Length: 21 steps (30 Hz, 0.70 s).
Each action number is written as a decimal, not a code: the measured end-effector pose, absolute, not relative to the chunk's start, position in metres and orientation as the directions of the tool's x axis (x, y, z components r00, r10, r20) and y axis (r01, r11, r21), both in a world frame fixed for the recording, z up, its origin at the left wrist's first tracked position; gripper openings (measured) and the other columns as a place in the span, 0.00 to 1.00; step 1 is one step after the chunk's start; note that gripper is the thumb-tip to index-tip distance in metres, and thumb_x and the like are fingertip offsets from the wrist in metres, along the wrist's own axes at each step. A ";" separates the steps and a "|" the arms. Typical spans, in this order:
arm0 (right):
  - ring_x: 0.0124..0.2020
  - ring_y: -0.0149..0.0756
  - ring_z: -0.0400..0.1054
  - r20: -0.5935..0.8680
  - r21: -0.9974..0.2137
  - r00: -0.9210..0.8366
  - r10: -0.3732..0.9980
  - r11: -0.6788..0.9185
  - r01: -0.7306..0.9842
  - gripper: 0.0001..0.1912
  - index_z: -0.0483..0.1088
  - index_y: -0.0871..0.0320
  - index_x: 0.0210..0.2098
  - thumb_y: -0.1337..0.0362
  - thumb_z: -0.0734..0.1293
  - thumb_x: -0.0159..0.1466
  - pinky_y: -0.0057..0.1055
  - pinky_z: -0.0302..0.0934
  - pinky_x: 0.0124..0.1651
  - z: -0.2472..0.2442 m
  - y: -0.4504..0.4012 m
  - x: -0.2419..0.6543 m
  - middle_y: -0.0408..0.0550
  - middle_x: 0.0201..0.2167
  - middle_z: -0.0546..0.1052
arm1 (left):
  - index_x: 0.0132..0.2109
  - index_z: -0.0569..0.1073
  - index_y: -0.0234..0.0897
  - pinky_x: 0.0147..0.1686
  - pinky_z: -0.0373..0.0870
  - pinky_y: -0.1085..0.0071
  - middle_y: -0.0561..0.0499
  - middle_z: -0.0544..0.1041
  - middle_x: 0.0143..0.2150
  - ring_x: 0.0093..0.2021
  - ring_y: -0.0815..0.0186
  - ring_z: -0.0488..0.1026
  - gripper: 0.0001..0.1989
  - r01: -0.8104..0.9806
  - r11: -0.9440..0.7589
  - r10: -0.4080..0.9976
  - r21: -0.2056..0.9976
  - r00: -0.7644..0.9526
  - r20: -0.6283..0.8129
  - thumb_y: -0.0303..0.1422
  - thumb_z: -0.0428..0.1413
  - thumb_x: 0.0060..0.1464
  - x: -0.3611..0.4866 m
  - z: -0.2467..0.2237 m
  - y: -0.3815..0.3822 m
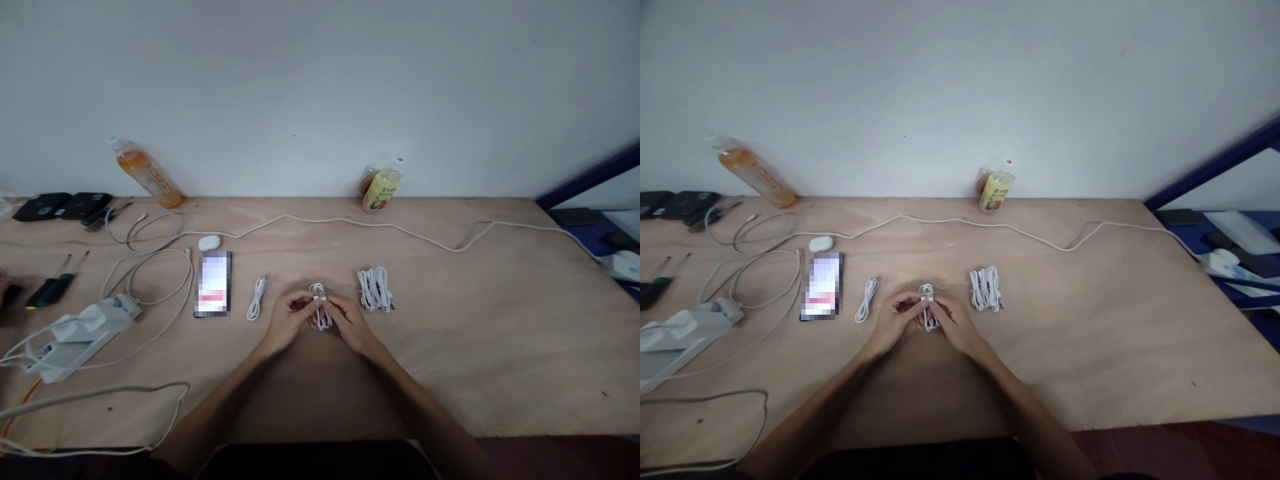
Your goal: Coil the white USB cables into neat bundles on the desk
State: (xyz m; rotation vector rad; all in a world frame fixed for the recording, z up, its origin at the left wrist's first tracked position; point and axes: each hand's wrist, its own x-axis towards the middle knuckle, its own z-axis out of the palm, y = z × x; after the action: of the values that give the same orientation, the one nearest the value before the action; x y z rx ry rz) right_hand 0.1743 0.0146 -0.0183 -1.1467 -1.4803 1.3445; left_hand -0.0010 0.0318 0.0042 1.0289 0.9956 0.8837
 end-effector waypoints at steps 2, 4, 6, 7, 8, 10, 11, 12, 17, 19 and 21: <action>0.29 0.37 0.66 -0.001 -0.994 -0.252 0.968 0.025 0.103 0.32 0.70 0.54 0.27 0.35 0.63 0.74 0.33 0.62 0.36 -0.019 0.014 0.174 0.43 0.26 0.73 | 0.36 0.83 0.34 0.28 0.76 0.70 0.51 0.81 0.27 0.26 0.66 0.76 0.24 -0.122 0.272 0.925 0.955 0.305 -0.225 0.53 0.73 0.50 -0.001 0.003 0.032; 0.29 0.37 0.66 0.005 -0.994 -0.248 0.969 0.032 0.104 0.32 0.69 0.54 0.27 0.35 0.63 0.73 0.33 0.62 0.36 -0.019 0.014 0.174 0.43 0.25 0.73 | 0.36 0.83 0.34 0.29 0.77 0.70 0.51 0.81 0.27 0.26 0.66 0.76 0.23 -0.125 0.268 0.926 0.955 0.306 -0.220 0.52 0.73 0.51 -0.002 0.002 0.031; 0.29 0.37 0.65 0.011 -0.994 -0.244 0.970 0.038 0.105 0.32 0.69 0.54 0.27 0.35 0.63 0.73 0.32 0.62 0.36 -0.019 0.014 0.174 0.43 0.25 0.73 | 0.36 0.83 0.34 0.30 0.77 0.70 0.51 0.82 0.28 0.27 0.66 0.76 0.23 -0.125 0.266 0.925 0.956 0.311 -0.217 0.51 0.73 0.51 -0.003 0.001 0.031; 0.29 0.37 0.65 0.014 -0.994 -0.242 0.970 0.041 0.105 0.32 0.69 0.54 0.27 0.35 0.63 0.73 0.32 0.62 0.36 -0.019 0.014 0.174 0.44 0.25 0.72 | 0.36 0.84 0.34 0.30 0.77 0.70 0.50 0.82 0.28 0.27 0.66 0.76 0.23 -0.126 0.264 0.925 0.956 0.313 -0.214 0.51 0.73 0.51 -0.003 0.001 0.031; 0.29 0.37 0.66 0.017 -0.994 -0.241 0.970 0.043 0.104 0.32 0.69 0.54 0.27 0.35 0.63 0.74 0.32 0.62 0.36 -0.018 0.014 0.174 0.44 0.25 0.73 | 0.36 0.84 0.34 0.30 0.77 0.70 0.50 0.82 0.28 0.27 0.66 0.76 0.23 -0.127 0.262 0.925 0.957 0.315 -0.212 0.51 0.73 0.51 -0.003 0.001 0.031; 0.29 0.37 0.66 0.023 -0.994 -0.239 0.971 0.049 0.102 0.33 0.69 0.54 0.27 0.34 0.63 0.74 0.32 0.62 0.36 -0.018 0.013 0.174 0.44 0.25 0.73 | 0.36 0.84 0.34 0.30 0.76 0.70 0.50 0.82 0.28 0.26 0.66 0.76 0.23 -0.129 0.257 0.926 0.958 0.317 -0.205 0.52 0.73 0.51 -0.002 0.001 0.031; 0.29 0.37 0.66 0.026 -0.994 -0.240 0.970 0.052 0.101 0.33 0.69 0.54 0.27 0.35 0.63 0.74 0.32 0.62 0.36 -0.017 0.013 0.174 0.44 0.25 0.73 | 0.36 0.84 0.34 0.30 0.76 0.70 0.50 0.82 0.28 0.26 0.66 0.76 0.23 -0.130 0.255 0.926 0.958 0.318 -0.203 0.52 0.73 0.52 -0.002 0.001 0.031; 0.29 0.37 0.65 0.029 -0.993 -0.241 0.970 0.055 0.100 0.33 0.70 0.54 0.27 0.35 0.63 0.74 0.32 0.62 0.36 -0.017 0.013 0.174 0.44 0.25 0.73 | 0.36 0.84 0.34 0.29 0.76 0.70 0.50 0.81 0.28 0.26 0.66 0.76 0.23 -0.131 0.253 0.926 0.959 0.318 -0.201 0.52 0.73 0.52 -0.002 0.001 0.031; 0.29 0.37 0.65 0.037 -0.993 -0.238 0.971 0.062 0.101 0.34 0.70 0.55 0.27 0.33 0.62 0.74 0.32 0.63 0.35 -0.017 0.013 0.174 0.44 0.25 0.73 | 0.36 0.84 0.34 0.29 0.76 0.71 0.50 0.81 0.27 0.26 0.66 0.76 0.23 -0.124 0.260 0.924 0.958 0.321 -0.209 0.52 0.73 0.51 -0.002 0.001 0.031; 0.28 0.37 0.65 0.034 -0.993 -0.235 0.971 0.059 0.102 0.34 0.70 0.55 0.26 0.33 0.62 0.74 0.32 0.63 0.34 -0.018 0.014 0.174 0.44 0.25 0.73 | 0.36 0.85 0.34 0.29 0.76 0.71 0.50 0.82 0.27 0.26 0.66 0.76 0.23 -0.120 0.265 0.921 0.957 0.324 -0.215 0.52 0.73 0.52 -0.003 0.001 0.031; 0.28 0.36 0.65 0.028 -0.993 -0.229 0.973 0.053 0.105 0.34 0.69 0.55 0.26 0.34 0.62 0.74 0.32 0.62 0.34 -0.020 0.013 0.174 0.44 0.24 0.73 | 0.37 0.85 0.34 0.29 0.76 0.71 0.50 0.82 0.28 0.27 0.66 0.76 0.22 -0.116 0.269 0.919 0.956 0.327 -0.219 0.51 0.72 0.53 -0.004 0.002 0.031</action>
State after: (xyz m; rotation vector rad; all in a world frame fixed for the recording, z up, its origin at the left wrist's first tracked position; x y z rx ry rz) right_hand 0.1735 0.0134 -0.0198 -1.1428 -1.4803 1.2900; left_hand -0.0037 0.0312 0.0021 1.0477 0.9750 0.8719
